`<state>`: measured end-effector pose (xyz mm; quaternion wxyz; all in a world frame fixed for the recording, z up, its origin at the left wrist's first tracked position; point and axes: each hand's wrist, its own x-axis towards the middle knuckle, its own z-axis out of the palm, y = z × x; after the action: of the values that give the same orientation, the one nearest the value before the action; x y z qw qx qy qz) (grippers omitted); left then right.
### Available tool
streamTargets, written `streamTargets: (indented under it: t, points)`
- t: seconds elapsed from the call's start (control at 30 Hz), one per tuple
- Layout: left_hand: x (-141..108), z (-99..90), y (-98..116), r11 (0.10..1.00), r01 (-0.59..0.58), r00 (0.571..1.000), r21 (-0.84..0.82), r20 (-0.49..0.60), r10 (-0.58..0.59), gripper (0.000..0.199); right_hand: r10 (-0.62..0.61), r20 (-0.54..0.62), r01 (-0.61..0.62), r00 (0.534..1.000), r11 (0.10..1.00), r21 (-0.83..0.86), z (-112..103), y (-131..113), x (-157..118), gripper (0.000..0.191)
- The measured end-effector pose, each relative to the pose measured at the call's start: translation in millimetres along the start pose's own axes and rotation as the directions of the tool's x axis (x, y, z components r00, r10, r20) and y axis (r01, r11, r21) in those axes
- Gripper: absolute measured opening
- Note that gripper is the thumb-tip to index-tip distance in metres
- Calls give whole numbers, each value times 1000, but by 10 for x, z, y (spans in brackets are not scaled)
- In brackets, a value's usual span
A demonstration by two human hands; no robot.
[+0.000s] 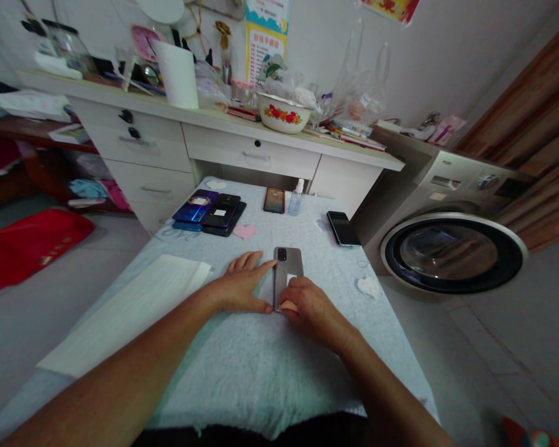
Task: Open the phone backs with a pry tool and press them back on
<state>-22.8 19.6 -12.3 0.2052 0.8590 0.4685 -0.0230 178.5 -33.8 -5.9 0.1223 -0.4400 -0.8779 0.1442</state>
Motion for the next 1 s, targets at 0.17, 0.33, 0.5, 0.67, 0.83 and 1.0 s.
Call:
streamTargets:
  t: [0.17, 0.33, 0.5, 0.67, 0.83, 1.0]
  points:
    - [-9, -18, 2, 1000, 0, 1000, 5, 1, 0, 96, -39, 18, 40, 999, 998, -53, 20, -73, 68, 13]
    - [12, 19, -23, 1000, -5, 1000, 8, -19, 5, 82, -42, 34, 43, 999, 998, -49, 11, -137, 158, 10]
    - [38, 45, -39, 1000, 9, 999, 23, -32, -8, 72, -43, 51, 44, 998, 999, -16, -8, -97, 242, 10]
    - [51, 75, -51, 1000, 7, 998, 4, -58, -7, 67, -23, 10, 23, 1000, 999, -25, 18, -11, 338, 14]
    - [48, 66, -43, 1000, 10, 998, -17, -63, -11, 69, 112, -94, -119, 989, 990, -74, 58, 8, 406, 17]
    - [41, 42, -21, 1000, 25, 999, -19, -47, -26, 70, 201, -171, -214, 965, 975, -61, 91, 57, 420, 15]
